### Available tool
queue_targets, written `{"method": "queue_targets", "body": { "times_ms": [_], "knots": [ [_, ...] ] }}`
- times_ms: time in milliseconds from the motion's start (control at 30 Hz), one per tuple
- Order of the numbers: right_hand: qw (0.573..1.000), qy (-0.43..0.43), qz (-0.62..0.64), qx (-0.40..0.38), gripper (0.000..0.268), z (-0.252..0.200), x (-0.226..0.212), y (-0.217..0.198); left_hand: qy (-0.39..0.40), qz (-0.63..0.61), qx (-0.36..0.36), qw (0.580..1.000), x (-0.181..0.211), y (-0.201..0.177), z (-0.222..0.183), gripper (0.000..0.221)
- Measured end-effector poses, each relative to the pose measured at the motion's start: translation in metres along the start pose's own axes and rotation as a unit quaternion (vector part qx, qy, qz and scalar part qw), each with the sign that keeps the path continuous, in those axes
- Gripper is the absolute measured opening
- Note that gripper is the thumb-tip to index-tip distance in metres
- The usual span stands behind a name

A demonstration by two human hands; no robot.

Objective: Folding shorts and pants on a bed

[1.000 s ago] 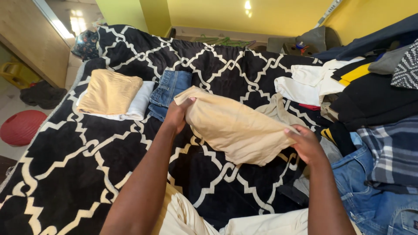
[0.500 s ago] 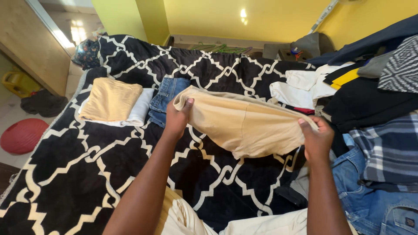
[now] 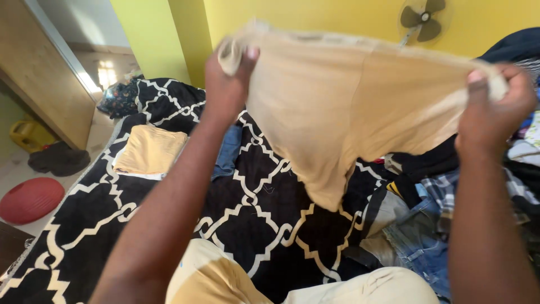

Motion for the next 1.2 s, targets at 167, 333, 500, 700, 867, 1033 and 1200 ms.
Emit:
{"method": "queue_targets", "body": {
  "times_ms": [167, 333, 500, 700, 867, 1033, 1200],
  "knots": [
    [0.989, -0.058, 0.118, -0.06, 0.02, 0.068, -0.012, -0.019, 0.098, 0.037, 0.021, 0.994, 0.067, 0.002, 0.052, 0.029],
    [0.945, 0.037, 0.238, -0.222, 0.065, 0.097, -0.035, 0.001, 0.05, -0.115, -0.017, 0.992, 0.072, 0.012, 0.085, 0.024],
    [0.998, -0.019, 0.009, -0.058, 0.026, 0.095, 0.042, 0.026, -0.098, -0.037, -0.046, 0.993, -0.013, 0.024, 0.102, 0.012],
    [0.982, 0.154, 0.09, -0.06, 0.016, 0.081, 0.083, 0.101, -0.228, -0.036, -0.01, 0.973, -0.088, 0.029, 0.135, 0.03],
    [0.99, 0.105, 0.097, 0.017, 0.019, 0.143, 0.106, 0.108, -0.239, 0.034, -0.033, 0.97, -0.097, 0.031, 0.132, 0.031],
    [0.965, 0.067, 0.239, -0.089, 0.033, 0.14, 0.071, 0.072, -0.228, 0.142, -0.07, 0.961, -0.07, 0.009, 0.09, 0.03],
    [0.956, 0.092, 0.222, -0.171, 0.034, 0.055, 0.034, 0.022, -0.208, 0.253, -0.095, 0.94, -0.048, -0.04, 0.02, 0.038]
  ]
}}
Point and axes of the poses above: each hand's wrist, its own z-axis towards the middle knuckle, its own y-axis out of the palm, x = y × z, the point moved 6 cm from there along z, towards the middle knuckle, and after that the axes turned 3 degrees about z, right-handed, at the moved point
